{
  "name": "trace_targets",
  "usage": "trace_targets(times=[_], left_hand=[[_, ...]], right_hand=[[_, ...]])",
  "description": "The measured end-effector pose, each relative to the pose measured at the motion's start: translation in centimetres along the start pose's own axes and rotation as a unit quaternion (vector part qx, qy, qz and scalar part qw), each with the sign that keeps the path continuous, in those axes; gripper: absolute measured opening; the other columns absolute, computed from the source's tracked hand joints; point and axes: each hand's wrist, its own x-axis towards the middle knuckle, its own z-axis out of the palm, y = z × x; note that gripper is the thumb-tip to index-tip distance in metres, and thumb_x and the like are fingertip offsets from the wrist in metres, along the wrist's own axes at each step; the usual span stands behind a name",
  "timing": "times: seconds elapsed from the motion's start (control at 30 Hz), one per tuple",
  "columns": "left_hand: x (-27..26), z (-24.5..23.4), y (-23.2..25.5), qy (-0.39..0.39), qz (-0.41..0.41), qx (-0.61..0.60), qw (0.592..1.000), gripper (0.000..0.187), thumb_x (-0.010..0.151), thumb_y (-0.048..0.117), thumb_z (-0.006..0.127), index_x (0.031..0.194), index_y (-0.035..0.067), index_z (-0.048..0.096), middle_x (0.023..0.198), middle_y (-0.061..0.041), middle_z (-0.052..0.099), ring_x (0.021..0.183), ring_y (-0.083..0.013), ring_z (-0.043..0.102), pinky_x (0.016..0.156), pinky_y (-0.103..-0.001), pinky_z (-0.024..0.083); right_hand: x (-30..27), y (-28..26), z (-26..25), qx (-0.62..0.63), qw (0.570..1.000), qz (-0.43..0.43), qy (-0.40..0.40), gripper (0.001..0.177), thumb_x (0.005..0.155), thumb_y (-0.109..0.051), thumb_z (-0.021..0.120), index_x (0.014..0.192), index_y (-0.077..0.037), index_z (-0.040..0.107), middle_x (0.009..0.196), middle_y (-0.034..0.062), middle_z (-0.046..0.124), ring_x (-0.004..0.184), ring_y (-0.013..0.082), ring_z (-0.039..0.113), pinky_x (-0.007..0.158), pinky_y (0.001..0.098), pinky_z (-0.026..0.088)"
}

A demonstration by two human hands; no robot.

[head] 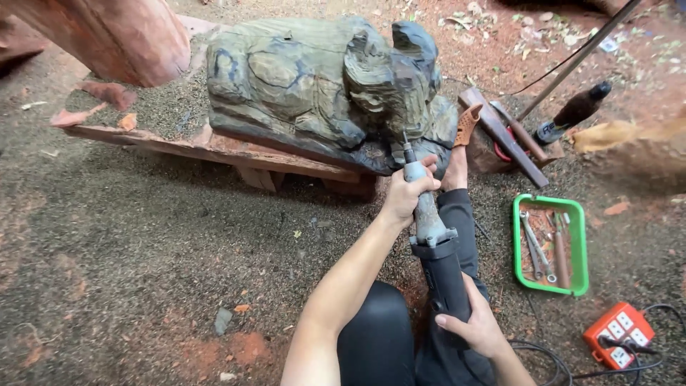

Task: Carving details into a wooden sculpture using a power rotary tool

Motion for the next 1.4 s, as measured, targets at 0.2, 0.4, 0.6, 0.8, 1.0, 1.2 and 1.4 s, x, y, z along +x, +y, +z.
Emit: trace_targets(times=[0.2, 0.4, 0.6, 0.8, 1.0, 1.2, 1.4], left_hand=[[0.5, -0.6, -0.4, -0.016, -0.007, -0.038, 0.999, 0.058, 0.073, 0.001, 0.067, 0.13, -0.004, 0.064, 0.122, -0.023, 0.063, 0.092, -0.0206, 0.063, 0.087, -0.033, 0.052], [0.0, 0.3, 0.6, -0.023, -0.02, -0.006, 1.0, 0.061, 0.074, 0.0, 0.064, 0.135, -0.003, 0.06, 0.113, -0.013, 0.061, 0.092, -0.0222, 0.061, 0.08, -0.032, 0.053], [0.3, 0.0, 0.4, -0.033, -0.016, -0.028, 0.999, 0.064, 0.074, 0.002, 0.065, 0.137, -0.006, 0.059, 0.115, -0.016, 0.059, 0.093, -0.0234, 0.061, 0.081, -0.033, 0.054], [0.2, -0.3, 0.5, -0.037, -0.031, -0.047, 0.998, 0.065, 0.073, 0.003, 0.063, 0.138, -0.002, 0.06, 0.126, -0.023, 0.06, 0.1, -0.026, 0.06, 0.086, -0.036, 0.053], [0.0, 0.2, 1.1, -0.036, -0.033, -0.038, 0.998, 0.066, 0.073, 0.005, 0.067, 0.137, -0.004, 0.059, 0.12, -0.021, 0.058, 0.093, -0.0245, 0.061, 0.081, -0.036, 0.053], [0.4, -0.2, 0.7, -0.038, -0.028, -0.046, 0.998, 0.061, 0.074, 0.002, 0.065, 0.135, -0.002, 0.062, 0.117, -0.02, 0.06, 0.092, -0.0231, 0.06, 0.081, -0.035, 0.053], [0.4, -0.3, 0.9, -0.041, -0.039, -0.037, 0.998, 0.065, 0.073, 0.005, 0.065, 0.138, -0.001, 0.062, 0.118, -0.019, 0.062, 0.096, -0.0227, 0.059, 0.087, -0.036, 0.05]], right_hand=[[-0.1, -1.3, 0.1, -0.022, 0.999, 0.022, 0.009, 0.095, 0.059, -0.011, 0.081, 0.148, -0.005, 0.048, 0.129, 0.0125, 0.071, 0.108, 0.0248, 0.07, 0.097, 0.0365, 0.051], [-0.5, -2.4, 0.9, 0.049, 0.997, 0.061, 0.017, 0.09, 0.063, 0.002, 0.077, 0.147, -0.004, 0.047, 0.106, 0.0175, 0.075, 0.062, 0.0243, 0.072, 0.064, 0.0362, 0.06], [-0.4, -2.6, 0.4, -0.002, 0.997, 0.069, 0.03, 0.095, 0.06, -0.003, 0.08, 0.149, -0.006, 0.046, 0.115, 0.0154, 0.072, 0.07, 0.024, 0.074, 0.073, 0.0364, 0.059], [-0.4, -3.6, 0.3, -0.039, 0.997, 0.067, 0.026, 0.095, 0.06, -0.006, 0.08, 0.149, -0.006, 0.047, 0.122, 0.0136, 0.071, 0.082, 0.0234, 0.074, 0.08, 0.0358, 0.058], [-0.5, -2.8, 0.0, -0.075, 0.996, 0.041, 0.035, 0.1, 0.058, -0.012, 0.081, 0.151, -0.006, 0.045, 0.134, 0.0137, 0.068, 0.114, 0.026, 0.068, 0.101, 0.0381, 0.049], [-0.6, -3.5, 0.1, -0.072, 0.994, 0.066, 0.042, 0.097, 0.059, -0.006, 0.081, 0.15, -0.008, 0.046, 0.126, 0.0127, 0.071, 0.103, 0.024, 0.071, 0.093, 0.0365, 0.053], [-0.6, -4.0, 0.4, -0.082, 0.993, 0.073, 0.047, 0.098, 0.059, -0.009, 0.081, 0.15, -0.008, 0.046, 0.127, 0.0128, 0.071, 0.105, 0.024, 0.07, 0.095, 0.0369, 0.052]])
